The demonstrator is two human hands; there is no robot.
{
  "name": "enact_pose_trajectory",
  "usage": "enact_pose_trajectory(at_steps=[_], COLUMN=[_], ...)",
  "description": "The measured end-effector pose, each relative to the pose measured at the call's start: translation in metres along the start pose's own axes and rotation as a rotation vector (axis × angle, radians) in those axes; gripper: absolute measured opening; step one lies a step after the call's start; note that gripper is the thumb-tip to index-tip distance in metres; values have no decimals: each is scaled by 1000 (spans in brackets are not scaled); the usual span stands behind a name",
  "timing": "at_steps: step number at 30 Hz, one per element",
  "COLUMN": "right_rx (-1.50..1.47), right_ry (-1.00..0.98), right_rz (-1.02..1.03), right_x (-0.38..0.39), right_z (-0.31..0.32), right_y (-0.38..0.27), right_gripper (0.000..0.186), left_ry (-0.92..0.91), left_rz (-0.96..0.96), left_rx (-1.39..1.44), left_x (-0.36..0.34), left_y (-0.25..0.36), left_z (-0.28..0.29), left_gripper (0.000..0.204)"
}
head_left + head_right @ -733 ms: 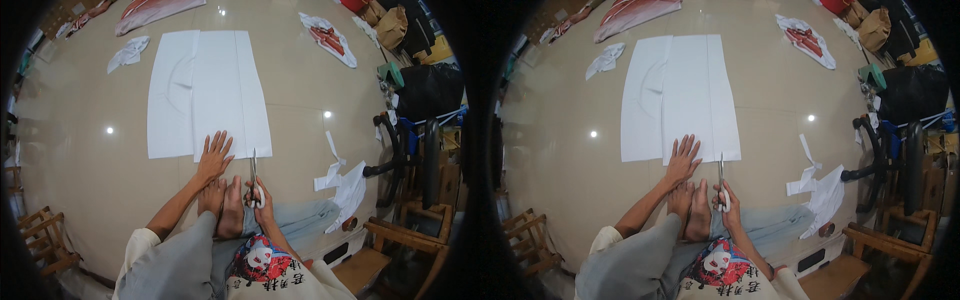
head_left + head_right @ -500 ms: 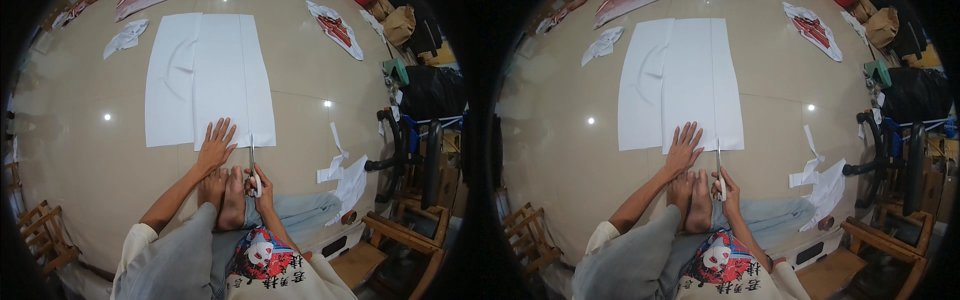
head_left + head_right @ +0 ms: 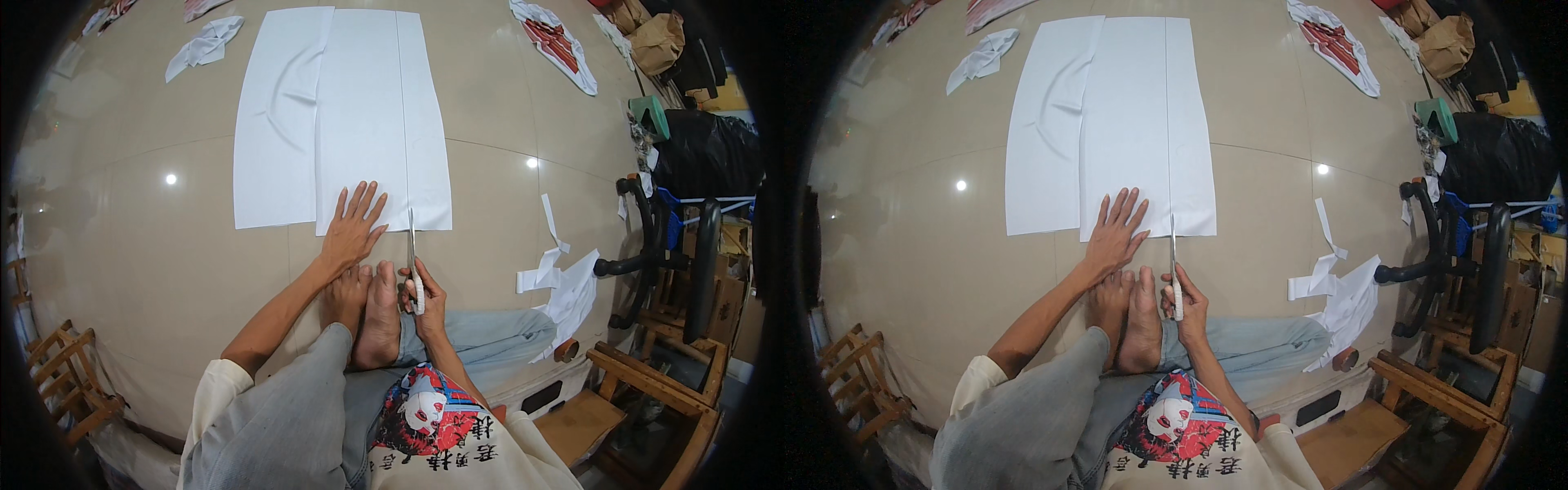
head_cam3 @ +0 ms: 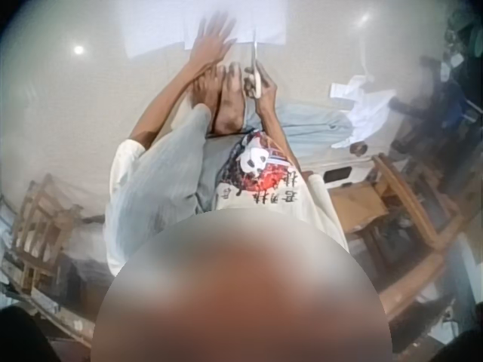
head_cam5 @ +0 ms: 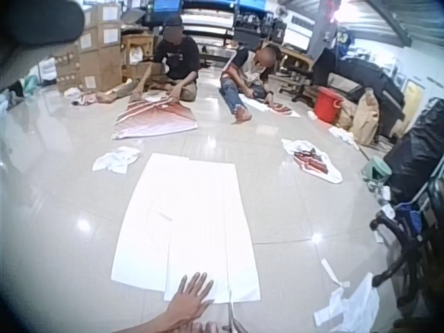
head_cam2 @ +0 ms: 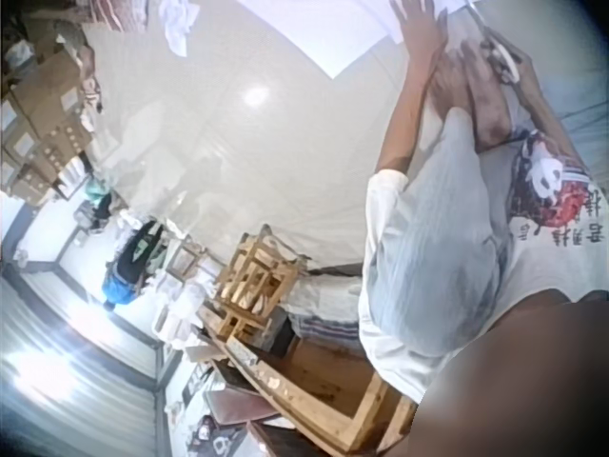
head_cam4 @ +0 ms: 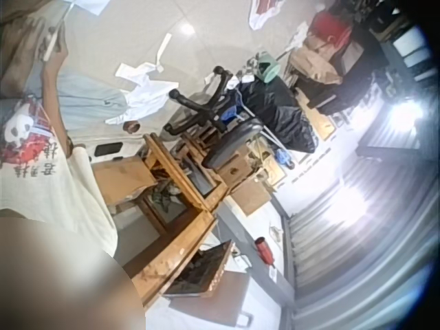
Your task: The person sits on the floor and uses scissors to cut a large white fabric sheet into smaller rectangular pieces. They align the fabric, cut along straight lines, and set the cut pieces aside.
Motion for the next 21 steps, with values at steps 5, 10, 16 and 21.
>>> enact_pose_trajectory(at_steps=[5,10,16,21], right_rx=[12,39,33,14], right_ry=[3,4,19,25], right_rz=[0,-3,-48,-11], right_x=[0,-1,1,-11], right_z=[2,2,1,-2], right_y=[2,1,-2,-8], right_gripper=[61,60,59,56], left_ry=[-14,-12,-31,-25], left_rz=[1,11,14,11], left_rx=[27,-10,30,30], left_x=[1,0,0,0], left_y=[0,0,0,0], left_z=[-1,-1,-1,-1], left_gripper=[64,64,63,63])
Point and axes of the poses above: each hand's wrist, its own x-axis away from the middle knuckle, its own z-axis out of the back of the hand, y = z × x, the point moved 3 cm from there along -x, towards the middle knuckle, and after that the axes turned 2 degrees about z, right-handed, at the moved point
